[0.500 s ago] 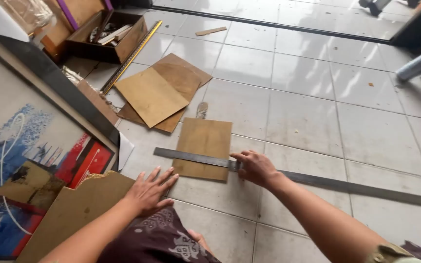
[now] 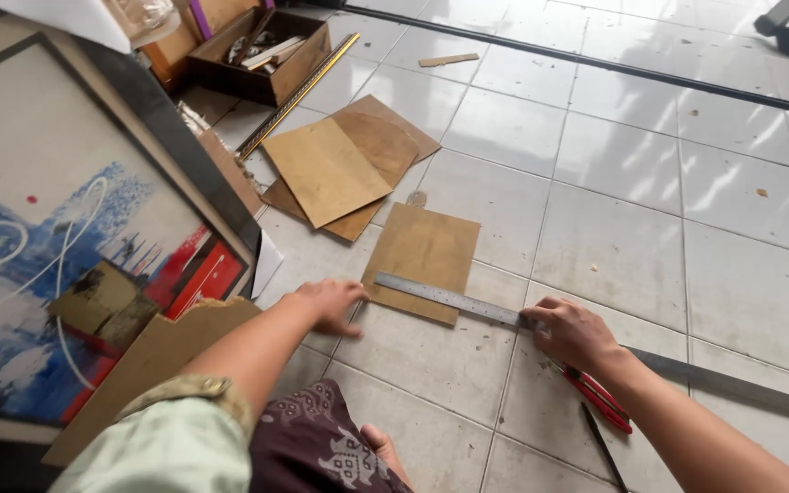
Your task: Measuring and cutting thin wood panels using a metal ruler, pen, and utility knife for picture framing.
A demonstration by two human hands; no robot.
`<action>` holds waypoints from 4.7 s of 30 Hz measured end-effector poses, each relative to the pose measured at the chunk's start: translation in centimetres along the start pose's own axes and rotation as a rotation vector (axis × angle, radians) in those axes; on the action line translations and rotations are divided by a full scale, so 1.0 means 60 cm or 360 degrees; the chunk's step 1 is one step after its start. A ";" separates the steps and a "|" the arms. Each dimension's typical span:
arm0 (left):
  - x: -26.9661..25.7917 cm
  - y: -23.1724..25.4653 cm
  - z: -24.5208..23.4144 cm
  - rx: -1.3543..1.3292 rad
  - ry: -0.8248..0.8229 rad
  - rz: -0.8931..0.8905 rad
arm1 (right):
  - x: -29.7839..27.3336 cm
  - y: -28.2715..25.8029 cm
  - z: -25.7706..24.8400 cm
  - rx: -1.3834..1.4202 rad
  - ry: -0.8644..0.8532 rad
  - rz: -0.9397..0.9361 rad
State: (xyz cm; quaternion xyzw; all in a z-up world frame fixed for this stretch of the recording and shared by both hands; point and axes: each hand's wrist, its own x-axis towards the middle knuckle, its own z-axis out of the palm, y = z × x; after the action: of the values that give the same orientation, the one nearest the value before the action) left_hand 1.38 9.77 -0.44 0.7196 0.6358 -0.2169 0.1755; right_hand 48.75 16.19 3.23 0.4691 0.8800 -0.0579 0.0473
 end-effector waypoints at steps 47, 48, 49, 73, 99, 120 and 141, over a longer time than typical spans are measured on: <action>0.047 0.300 0.051 -0.0984 0.1528 -0.1485 | -0.105 -0.065 -0.029 0.1587 -0.0033 0.0965; 0.046 0.297 0.048 -0.0984 0.1543 -0.1492 | -0.085 -0.087 -0.046 0.2110 0.0132 0.1015; 0.049 0.296 0.047 -0.0971 0.1553 -0.1517 | -0.062 -0.092 -0.041 0.2120 0.0118 0.0989; 0.052 0.293 0.034 -0.1011 0.1371 -0.1579 | 0.047 -0.055 0.158 0.0728 0.0717 0.0012; 0.054 0.292 0.037 -0.1013 0.1441 -0.1585 | 0.102 -0.083 0.129 0.1058 0.0710 0.0086; 0.054 0.295 0.036 -0.1027 0.1396 -0.1571 | 0.140 -0.116 0.150 0.1496 0.1037 0.0400; 0.059 0.294 0.039 -0.0974 0.1369 -0.1593 | 0.144 -0.104 0.184 0.1379 0.1123 0.0269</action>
State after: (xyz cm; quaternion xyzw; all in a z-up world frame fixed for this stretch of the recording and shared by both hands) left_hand 19.01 9.23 -4.71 0.2828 0.9338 0.2186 -0.0168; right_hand 39.11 18.21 -8.52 0.5055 0.6976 -0.2497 -0.4421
